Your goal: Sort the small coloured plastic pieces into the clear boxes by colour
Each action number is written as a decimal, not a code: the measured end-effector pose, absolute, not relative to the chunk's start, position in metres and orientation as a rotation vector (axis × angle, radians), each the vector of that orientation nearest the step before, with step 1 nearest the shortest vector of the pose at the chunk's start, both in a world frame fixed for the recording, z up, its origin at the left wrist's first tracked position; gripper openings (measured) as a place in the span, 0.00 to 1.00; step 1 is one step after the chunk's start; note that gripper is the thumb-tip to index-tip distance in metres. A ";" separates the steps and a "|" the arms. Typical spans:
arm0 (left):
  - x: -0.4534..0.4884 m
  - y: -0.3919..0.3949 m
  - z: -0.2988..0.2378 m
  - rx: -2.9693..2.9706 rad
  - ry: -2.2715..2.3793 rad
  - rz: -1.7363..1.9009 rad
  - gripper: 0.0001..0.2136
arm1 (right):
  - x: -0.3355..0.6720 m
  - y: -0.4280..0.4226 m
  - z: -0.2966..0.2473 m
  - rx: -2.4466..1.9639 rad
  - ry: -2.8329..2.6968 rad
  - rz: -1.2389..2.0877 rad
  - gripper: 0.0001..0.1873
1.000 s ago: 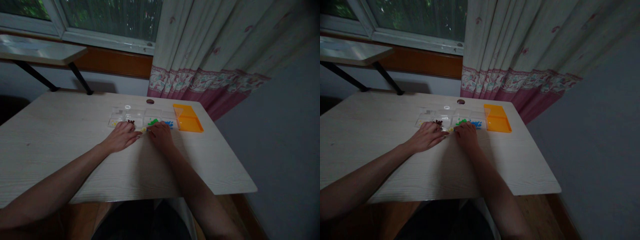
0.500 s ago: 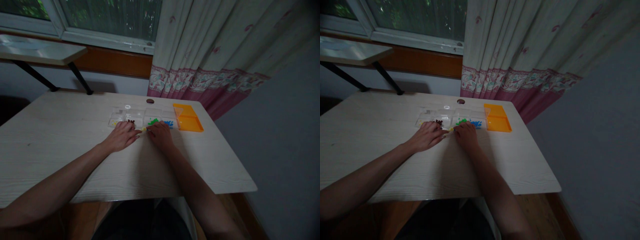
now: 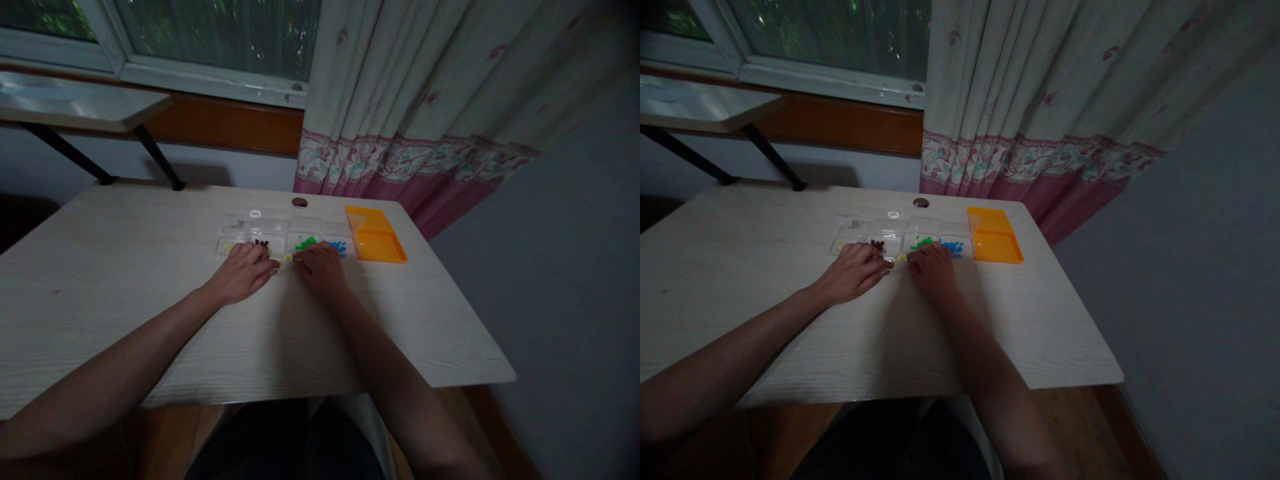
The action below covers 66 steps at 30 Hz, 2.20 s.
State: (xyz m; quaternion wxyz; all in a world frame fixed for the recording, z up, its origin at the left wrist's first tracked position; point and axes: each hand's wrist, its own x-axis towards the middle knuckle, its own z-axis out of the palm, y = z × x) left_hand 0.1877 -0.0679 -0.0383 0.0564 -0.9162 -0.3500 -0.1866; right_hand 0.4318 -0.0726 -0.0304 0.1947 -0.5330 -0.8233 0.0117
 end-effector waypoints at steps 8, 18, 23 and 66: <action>0.175 -0.065 -0.032 -2.722 -1.025 -0.552 0.12 | 0.437 -0.070 -0.035 -1.485 -2.311 0.047 0.13; 0.180 -0.062 -0.037 -2.786 -1.043 -0.645 0.12 | 0.434 -0.070 -0.032 -1.487 -2.334 0.031 0.12; 0.180 -0.062 -0.037 -2.795 -1.065 -0.668 0.12 | 0.434 -0.070 -0.031 -1.509 -2.331 0.041 0.12; 0.128 -0.037 -0.031 -2.294 -1.635 -0.724 0.16 | 0.447 -0.065 -0.037 -1.498 -2.224 -0.046 0.10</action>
